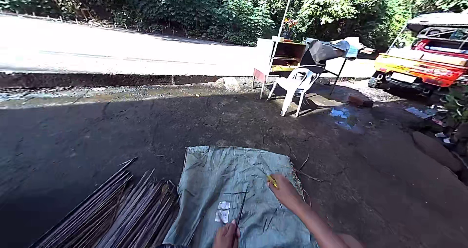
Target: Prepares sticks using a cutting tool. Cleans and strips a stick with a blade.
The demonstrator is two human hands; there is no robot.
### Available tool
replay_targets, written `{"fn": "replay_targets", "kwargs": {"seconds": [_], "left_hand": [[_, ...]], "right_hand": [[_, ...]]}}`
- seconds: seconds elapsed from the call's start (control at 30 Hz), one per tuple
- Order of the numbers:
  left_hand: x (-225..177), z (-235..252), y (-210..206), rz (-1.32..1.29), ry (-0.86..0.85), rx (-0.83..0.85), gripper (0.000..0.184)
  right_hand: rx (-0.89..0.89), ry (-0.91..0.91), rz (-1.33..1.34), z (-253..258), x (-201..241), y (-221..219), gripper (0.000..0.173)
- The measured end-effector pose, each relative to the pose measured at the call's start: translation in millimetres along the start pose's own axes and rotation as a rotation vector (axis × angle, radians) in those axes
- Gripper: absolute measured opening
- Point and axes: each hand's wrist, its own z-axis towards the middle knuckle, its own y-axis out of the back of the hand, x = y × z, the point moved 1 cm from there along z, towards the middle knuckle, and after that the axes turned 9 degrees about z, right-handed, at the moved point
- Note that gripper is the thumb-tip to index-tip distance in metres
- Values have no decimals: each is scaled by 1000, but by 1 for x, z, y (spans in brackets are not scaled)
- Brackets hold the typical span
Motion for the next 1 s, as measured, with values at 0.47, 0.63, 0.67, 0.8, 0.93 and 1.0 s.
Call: {"fn": "replay_targets", "kwargs": {"seconds": [0.47, 0.63, 0.67, 0.8, 0.93, 1.0], "left_hand": [[4, 22, 6, -132, 61, 95, 42], [4, 21, 4, -177, 43, 62, 43], [4, 21, 3, -183, 45, 59, 43], [-1, 20, 1, -207, 65, 71, 43], [-4, 20, -1, -228, 49, 68, 43], [-5, 19, -1, -228, 46, 79, 44]], "right_hand": [[260, 147, -524, -15, 14, -75, 30], [191, 229, -547, -20, 10, -80, 26], [183, 202, -560, -18, 11, -78, 26], [76, 189, -585, -9, 8, -72, 27], [7, 164, -594, 0, 6, -68, 26], [11, 91, -594, 5, 9, -61, 28]]}}
